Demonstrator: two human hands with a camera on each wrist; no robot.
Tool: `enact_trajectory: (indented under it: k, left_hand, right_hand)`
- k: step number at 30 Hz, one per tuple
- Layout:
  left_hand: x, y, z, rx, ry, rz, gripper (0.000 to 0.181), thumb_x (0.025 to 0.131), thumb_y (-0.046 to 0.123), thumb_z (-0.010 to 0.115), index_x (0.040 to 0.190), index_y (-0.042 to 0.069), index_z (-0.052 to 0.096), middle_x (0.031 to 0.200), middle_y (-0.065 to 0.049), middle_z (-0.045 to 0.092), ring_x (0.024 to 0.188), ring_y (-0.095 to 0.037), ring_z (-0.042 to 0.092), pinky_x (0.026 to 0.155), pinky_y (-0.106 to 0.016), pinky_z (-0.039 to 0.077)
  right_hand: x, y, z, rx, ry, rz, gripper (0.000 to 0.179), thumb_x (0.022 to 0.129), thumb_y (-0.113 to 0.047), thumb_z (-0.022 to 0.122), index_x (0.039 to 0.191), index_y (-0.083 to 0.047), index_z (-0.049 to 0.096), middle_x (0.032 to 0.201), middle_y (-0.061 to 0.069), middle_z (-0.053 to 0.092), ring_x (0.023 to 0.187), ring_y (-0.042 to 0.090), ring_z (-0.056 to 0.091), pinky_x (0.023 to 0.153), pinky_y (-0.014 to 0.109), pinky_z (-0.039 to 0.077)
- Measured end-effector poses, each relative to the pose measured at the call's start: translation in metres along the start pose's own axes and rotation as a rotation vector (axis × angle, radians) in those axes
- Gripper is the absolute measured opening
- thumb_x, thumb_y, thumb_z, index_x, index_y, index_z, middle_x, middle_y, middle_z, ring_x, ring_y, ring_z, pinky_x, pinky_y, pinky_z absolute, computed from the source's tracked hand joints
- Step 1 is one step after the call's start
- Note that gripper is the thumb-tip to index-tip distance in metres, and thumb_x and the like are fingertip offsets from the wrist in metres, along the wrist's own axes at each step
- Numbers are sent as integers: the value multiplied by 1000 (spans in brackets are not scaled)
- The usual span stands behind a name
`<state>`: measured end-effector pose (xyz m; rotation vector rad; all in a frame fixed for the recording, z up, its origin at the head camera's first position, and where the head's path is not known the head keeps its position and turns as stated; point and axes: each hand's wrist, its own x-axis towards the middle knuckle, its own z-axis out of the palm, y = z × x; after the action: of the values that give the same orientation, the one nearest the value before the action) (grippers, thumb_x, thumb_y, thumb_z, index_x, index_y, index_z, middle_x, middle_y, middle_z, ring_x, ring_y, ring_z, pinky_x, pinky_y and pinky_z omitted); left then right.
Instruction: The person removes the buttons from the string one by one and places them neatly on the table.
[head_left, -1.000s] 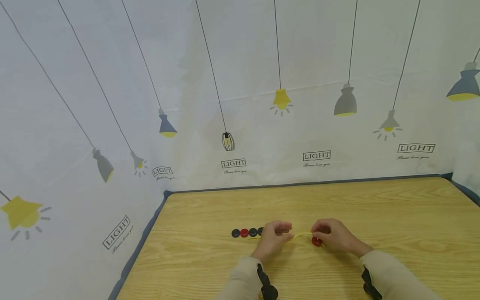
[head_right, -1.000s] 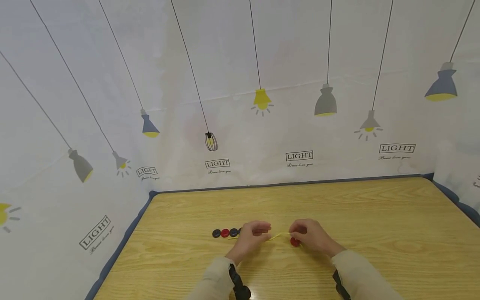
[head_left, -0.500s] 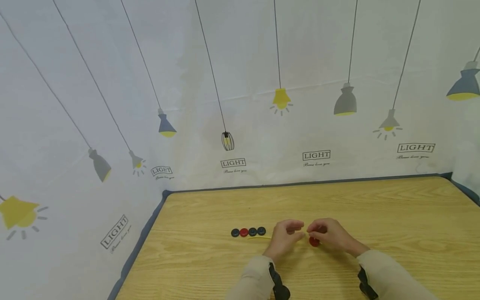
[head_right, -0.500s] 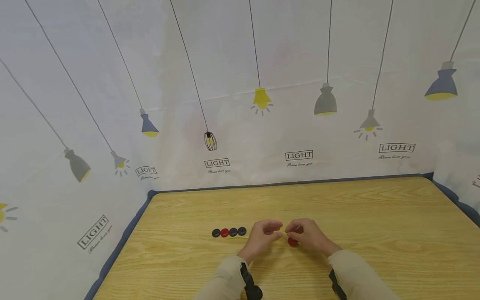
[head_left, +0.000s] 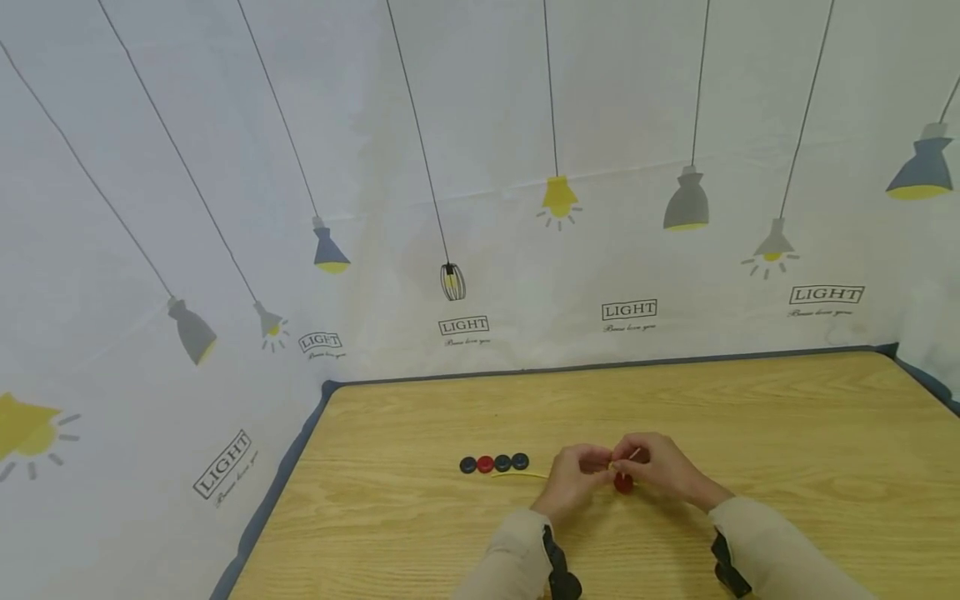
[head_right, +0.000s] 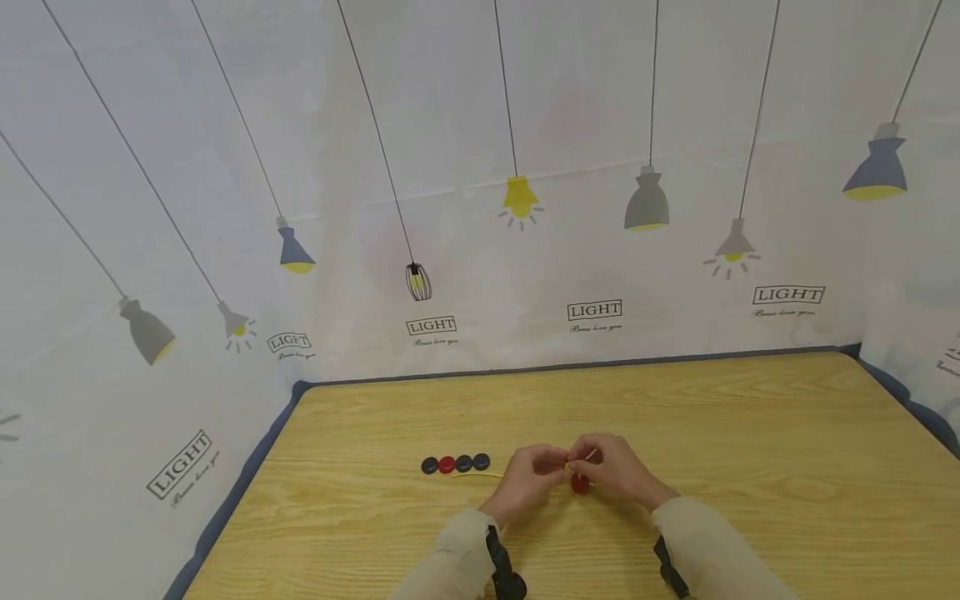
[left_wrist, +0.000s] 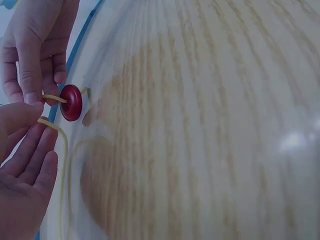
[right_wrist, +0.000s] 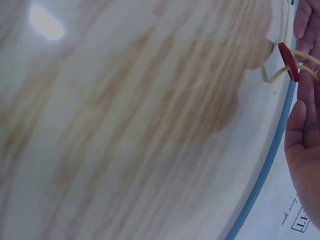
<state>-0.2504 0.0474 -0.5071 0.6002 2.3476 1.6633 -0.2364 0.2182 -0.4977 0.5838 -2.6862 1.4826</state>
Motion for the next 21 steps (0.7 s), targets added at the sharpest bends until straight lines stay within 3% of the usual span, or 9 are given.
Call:
enact_trajectory:
  k: [9,21]
  left_hand:
    - [-2,-2,2,22,22,-23,12,80,10,65,91,5,67,81,3,63,71,-5,56,63,-19,46]
    - [-3,-4,6,7,83,-40,11,83,14,62,84,5,69,75,3,63,65,-2,53,57,-18,44]
  right_hand:
    - [0,1,1,-10,-7,4,6,83,-13,62,82,-7,61,79,3,59,67,17,60,59,23,47]
    - [-1,2,1,-53,9,-31,6,83,-14,62,81,-8,62,77,-2,62,68,7,55,60,23,45]
